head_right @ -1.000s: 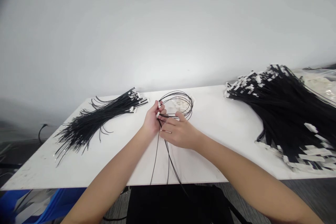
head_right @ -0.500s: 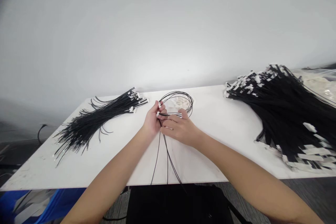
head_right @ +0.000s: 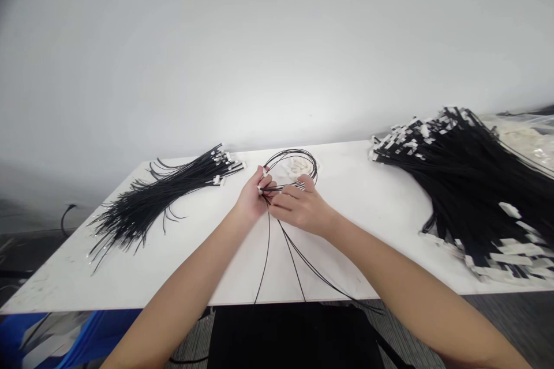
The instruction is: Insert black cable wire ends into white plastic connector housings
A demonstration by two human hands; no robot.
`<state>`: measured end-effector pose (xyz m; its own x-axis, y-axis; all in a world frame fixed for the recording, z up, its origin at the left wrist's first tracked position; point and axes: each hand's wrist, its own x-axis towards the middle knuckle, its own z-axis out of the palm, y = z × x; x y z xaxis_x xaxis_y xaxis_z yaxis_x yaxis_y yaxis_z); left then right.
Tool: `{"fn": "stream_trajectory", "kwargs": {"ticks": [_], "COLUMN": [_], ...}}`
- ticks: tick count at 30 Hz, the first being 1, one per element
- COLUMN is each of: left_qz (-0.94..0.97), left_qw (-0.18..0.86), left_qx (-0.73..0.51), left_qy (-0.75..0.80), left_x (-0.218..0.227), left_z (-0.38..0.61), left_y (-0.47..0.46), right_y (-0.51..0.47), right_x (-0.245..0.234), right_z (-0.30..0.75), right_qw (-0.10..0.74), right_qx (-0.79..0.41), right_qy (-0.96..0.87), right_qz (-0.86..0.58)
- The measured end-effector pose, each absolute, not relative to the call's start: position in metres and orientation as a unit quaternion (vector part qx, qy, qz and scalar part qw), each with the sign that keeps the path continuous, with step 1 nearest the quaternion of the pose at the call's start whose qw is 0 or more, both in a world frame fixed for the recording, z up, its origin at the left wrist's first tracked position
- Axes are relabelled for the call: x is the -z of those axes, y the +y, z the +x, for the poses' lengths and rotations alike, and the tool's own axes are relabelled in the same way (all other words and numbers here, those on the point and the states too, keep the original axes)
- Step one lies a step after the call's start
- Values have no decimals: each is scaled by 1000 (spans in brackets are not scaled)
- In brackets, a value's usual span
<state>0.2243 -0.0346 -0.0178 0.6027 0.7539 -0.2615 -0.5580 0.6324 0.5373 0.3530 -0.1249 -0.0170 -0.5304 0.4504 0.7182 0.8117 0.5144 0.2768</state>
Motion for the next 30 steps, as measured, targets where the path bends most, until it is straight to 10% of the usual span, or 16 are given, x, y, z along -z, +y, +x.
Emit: {"fn": "stream_trajectory", "kwargs": {"ticks": [10, 30], "left_qz": [367, 198], "left_qw": [760, 859], "left_qx": [-407, -359], "left_qy": [350, 306], "left_x": [24, 18], "left_z": [226, 223], "left_y": [-31, -36], "right_y": [-123, -129], "right_x": [22, 19], "right_z": [354, 348], "right_qw": [306, 329], "right_qx": [294, 307], "right_qy": [-816, -819], "right_qz": [-393, -355]}}
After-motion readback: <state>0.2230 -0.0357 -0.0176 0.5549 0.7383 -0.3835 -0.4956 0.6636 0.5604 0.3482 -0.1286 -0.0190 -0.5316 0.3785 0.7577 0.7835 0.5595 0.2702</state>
